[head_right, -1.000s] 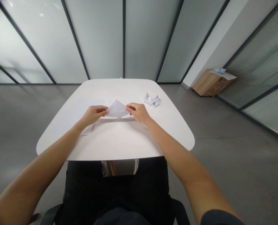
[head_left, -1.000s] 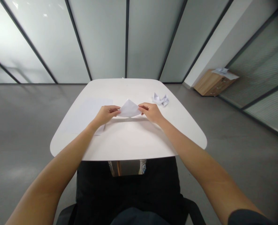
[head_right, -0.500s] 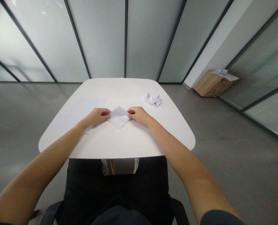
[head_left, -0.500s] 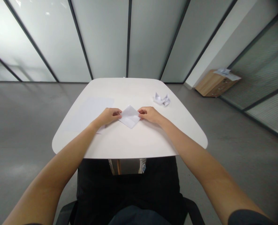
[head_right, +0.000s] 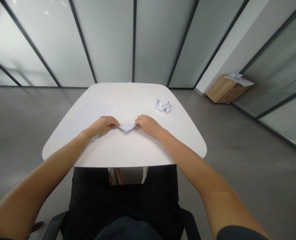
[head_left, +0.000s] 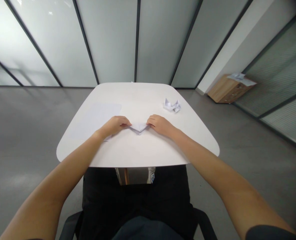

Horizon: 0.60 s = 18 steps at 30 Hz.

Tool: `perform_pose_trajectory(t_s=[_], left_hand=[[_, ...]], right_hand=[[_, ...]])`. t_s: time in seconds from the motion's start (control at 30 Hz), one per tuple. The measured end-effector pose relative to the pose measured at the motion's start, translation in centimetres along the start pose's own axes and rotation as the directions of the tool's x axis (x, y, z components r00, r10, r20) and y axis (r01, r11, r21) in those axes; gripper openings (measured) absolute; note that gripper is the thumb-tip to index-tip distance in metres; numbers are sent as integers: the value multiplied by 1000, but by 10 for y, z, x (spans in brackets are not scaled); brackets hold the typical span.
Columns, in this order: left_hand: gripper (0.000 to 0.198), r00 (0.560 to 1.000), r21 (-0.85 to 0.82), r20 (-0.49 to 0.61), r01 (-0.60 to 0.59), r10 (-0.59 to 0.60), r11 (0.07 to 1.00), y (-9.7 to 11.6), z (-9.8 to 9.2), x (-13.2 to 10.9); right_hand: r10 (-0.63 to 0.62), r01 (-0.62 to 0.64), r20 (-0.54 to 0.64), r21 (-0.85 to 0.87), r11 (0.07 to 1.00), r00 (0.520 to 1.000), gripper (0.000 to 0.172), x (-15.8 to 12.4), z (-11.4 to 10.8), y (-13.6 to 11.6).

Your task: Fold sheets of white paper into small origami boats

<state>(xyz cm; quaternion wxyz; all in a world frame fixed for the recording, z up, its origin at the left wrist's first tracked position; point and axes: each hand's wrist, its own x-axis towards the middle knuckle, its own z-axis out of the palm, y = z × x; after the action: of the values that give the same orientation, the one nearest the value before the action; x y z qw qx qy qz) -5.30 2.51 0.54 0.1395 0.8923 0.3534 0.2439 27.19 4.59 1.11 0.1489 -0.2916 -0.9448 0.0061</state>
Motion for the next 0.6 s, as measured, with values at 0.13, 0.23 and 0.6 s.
perform_pose_trajectory(t_s=[0.13, 0.23, 0.6], left_hand=[[29, 998, 36, 36, -53, 52, 998, 0, -3, -6], [31, 996, 45, 66, -67, 64, 997, -2, -5, -8], [31, 993, 131, 69, -108, 99, 985, 9, -7, -6]], right_hand=[[-50, 54, 37, -103, 993, 998, 30, -2, -3, -4], [-92, 96, 42, -111, 989, 995, 32, -4, -3, -6], [-181, 185, 46, -104, 977, 982, 34, -10, -2, 1]])
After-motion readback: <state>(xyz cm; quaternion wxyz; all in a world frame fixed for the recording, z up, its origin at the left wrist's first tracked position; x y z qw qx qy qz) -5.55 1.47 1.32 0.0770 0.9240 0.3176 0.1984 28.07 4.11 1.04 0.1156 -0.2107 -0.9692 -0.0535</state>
